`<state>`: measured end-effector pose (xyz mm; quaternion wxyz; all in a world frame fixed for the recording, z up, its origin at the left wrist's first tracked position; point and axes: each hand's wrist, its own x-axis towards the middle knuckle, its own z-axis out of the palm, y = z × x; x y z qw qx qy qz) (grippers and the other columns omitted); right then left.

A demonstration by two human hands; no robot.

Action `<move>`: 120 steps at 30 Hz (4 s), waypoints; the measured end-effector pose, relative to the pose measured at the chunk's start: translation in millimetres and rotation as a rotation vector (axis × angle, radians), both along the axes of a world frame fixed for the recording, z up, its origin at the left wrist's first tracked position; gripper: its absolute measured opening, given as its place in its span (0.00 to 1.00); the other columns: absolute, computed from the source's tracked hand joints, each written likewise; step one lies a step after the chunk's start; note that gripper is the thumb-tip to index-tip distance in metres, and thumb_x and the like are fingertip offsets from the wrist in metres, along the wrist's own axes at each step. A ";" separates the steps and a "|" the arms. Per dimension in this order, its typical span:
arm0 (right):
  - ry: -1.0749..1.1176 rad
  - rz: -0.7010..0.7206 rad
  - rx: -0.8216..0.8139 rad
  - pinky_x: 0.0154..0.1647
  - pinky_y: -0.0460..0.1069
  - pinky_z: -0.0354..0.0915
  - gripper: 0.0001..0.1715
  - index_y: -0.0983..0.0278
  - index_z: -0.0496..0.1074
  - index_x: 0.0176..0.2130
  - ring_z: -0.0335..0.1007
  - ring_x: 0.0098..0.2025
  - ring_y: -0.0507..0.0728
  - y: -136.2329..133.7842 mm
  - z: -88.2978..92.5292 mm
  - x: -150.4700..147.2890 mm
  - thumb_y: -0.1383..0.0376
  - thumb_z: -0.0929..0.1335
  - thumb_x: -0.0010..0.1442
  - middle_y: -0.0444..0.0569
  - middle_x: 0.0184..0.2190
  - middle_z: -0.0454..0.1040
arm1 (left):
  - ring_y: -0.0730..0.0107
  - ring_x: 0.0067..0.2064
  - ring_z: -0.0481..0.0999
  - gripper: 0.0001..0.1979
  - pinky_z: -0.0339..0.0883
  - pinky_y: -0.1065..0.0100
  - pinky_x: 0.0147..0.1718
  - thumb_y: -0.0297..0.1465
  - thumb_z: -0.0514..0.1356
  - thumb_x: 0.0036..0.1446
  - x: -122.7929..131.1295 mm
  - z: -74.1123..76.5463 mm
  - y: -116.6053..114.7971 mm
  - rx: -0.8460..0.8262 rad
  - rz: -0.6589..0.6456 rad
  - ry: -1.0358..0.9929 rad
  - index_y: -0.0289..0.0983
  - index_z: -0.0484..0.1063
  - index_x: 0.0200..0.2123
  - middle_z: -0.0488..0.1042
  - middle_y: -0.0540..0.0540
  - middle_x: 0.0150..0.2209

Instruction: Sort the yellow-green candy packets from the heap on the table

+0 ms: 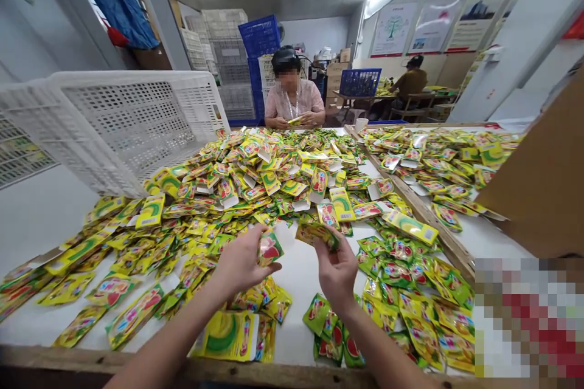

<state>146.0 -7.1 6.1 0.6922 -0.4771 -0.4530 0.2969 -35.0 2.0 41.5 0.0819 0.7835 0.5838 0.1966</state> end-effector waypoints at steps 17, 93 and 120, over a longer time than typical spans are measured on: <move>-0.495 0.343 -0.166 0.36 0.52 0.68 0.12 0.61 0.76 0.38 0.71 0.33 0.57 -7.4 19.2 13.2 0.61 0.68 0.52 0.50 0.34 0.78 | 0.62 0.34 0.72 0.17 0.61 0.66 0.30 0.42 0.56 0.53 9.7 -43.1 -9.6 0.405 -0.100 0.024 0.39 0.65 0.43 0.73 0.45 0.32; -0.940 0.296 0.045 0.41 0.51 0.67 0.19 0.60 0.74 0.41 0.73 0.40 0.58 105.3 12.3 15.3 0.73 0.66 0.49 0.49 0.39 0.76 | 0.50 0.52 0.66 0.22 0.59 0.56 0.47 0.31 0.52 0.56 -31.2 -42.9 28.4 -0.200 0.368 0.085 0.34 0.58 0.54 0.64 0.34 0.51; -0.473 0.505 -0.414 0.34 0.51 0.67 0.22 0.64 0.66 0.33 0.71 0.33 0.55 53.5 -9.4 -13.5 0.47 0.62 0.53 0.47 0.30 0.74 | 0.66 0.37 0.74 0.24 0.68 0.66 0.35 0.46 0.63 0.43 -7.0 -42.9 15.2 -0.402 -0.027 -1.242 0.36 0.64 0.39 0.74 0.46 0.38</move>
